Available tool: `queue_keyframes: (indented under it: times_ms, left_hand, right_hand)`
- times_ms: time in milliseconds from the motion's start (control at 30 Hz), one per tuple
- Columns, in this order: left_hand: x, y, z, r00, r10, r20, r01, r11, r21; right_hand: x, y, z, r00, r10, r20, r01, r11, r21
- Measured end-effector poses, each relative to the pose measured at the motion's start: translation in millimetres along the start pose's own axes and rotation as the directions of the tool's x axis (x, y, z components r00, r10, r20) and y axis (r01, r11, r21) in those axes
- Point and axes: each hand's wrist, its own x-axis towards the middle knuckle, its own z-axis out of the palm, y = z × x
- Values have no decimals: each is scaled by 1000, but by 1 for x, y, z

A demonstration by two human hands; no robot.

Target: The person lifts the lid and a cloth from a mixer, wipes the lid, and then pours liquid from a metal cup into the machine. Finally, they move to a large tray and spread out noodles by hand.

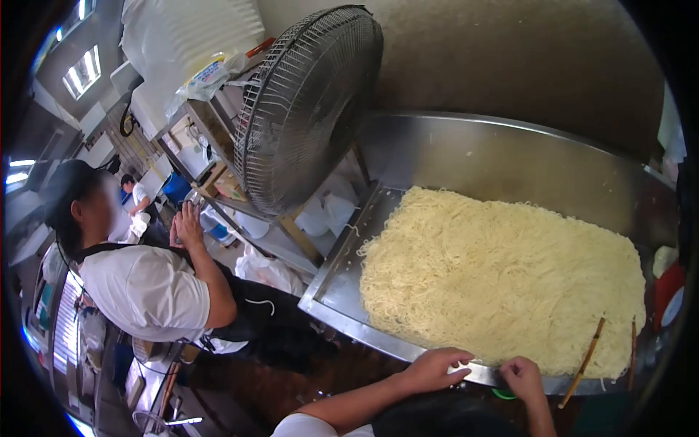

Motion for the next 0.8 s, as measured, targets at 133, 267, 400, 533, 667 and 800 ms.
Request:
queue_keyframes:
  times_ms: [133, 267, 400, 533, 667, 800]
  left_hand:
    - [-2, 4, -3, 999, -33, 3, 33, 999, -13]
    - [-3, 4, -3, 1000, -19, 0, 19, 1000, -13]
    - [-4, 2, -3, 1000, -17, -15, 17, 1000, -18]
    - [-7, 2, -4, 999, -12, -41, 12, 1000, -5]
    - [-7, 6, -5, 999, -38, -37, 37, 999, -25]
    - [-7, 7, -7, 998, -50, -44, 48, 998, -51]
  right_hand:
    - [2, 14, 5, 1000, -20, -6, 20, 1000, 2]
    - [-1, 10, 5, 1000, 8, 20, -9, 1000, 14]
    - [-1, 7, 5, 999, -17, 34, 17, 1000, -4]
    - [1, 10, 7, 999, -22, 38, 22, 1000, 10]
    - [1, 6, 7, 1000, -10, 30, 9, 1000, 8]
    - [1, 11, 8, 1000, -14, 24, 14, 1000, -5]
